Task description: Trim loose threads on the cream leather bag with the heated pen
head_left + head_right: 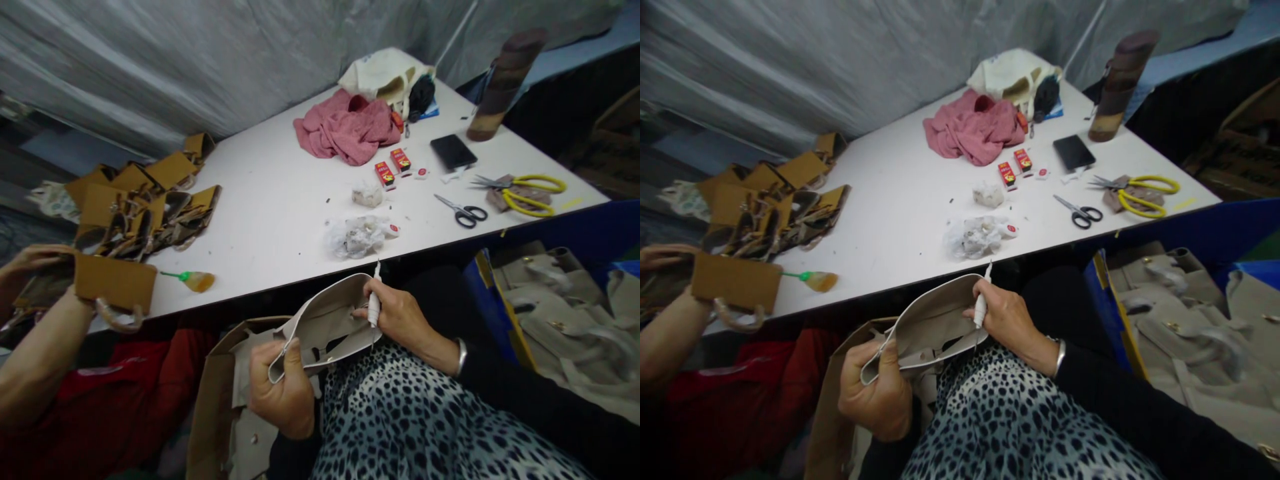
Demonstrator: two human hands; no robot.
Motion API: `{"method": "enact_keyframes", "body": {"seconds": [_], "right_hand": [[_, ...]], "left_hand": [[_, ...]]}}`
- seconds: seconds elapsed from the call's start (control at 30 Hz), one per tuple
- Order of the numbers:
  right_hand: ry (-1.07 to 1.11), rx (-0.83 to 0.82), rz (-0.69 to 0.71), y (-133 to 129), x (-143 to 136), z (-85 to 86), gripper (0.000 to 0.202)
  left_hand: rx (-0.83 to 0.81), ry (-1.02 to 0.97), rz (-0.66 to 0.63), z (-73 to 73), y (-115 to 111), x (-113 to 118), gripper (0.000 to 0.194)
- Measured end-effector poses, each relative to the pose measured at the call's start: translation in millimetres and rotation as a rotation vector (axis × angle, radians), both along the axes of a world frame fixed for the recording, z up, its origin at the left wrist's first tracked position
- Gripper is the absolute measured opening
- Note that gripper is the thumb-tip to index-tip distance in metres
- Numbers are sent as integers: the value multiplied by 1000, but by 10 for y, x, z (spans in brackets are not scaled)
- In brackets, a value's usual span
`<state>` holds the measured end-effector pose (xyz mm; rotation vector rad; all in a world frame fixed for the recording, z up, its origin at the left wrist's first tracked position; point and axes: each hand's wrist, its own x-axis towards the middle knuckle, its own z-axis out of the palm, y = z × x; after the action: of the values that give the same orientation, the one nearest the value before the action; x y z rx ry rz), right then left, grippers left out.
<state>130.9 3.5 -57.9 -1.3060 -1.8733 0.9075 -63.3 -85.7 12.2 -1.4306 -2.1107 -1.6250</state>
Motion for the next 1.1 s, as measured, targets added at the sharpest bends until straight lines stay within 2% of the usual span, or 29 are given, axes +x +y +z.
{"method": "enact_keyframes", "body": {"seconds": [0.27,0.43,0.53,0.63,0.73,0.83,0.93,1.1], "right_hand": [[67,69,19,-19,-53,-1,27],[84,89,2,-20,-68,-27,29],[150,9,-57,-6,-70,-51,32],[234,-138,-148,-25,-74,-43,36],[285,-191,-163,-105,-96,15,33],[293,-141,-76,-207,-126,85,26],[275,-99,8,-265,-142,115,21],[257,-75,-38,-237,-147,96,22]], "left_hand": [[-8,-140,33,-111,-22,-85,15],[-18,-154,45,-159,-58,-111,15],[-53,-195,83,-177,-81,-136,18],[-86,-325,151,-197,-80,-216,19],[-87,-565,205,-247,-56,-378,23],[-86,-733,219,-353,-50,-634,32],[-176,-641,244,-487,-118,-932,42],[-323,-434,288,-672,-331,-1240,42]]}}
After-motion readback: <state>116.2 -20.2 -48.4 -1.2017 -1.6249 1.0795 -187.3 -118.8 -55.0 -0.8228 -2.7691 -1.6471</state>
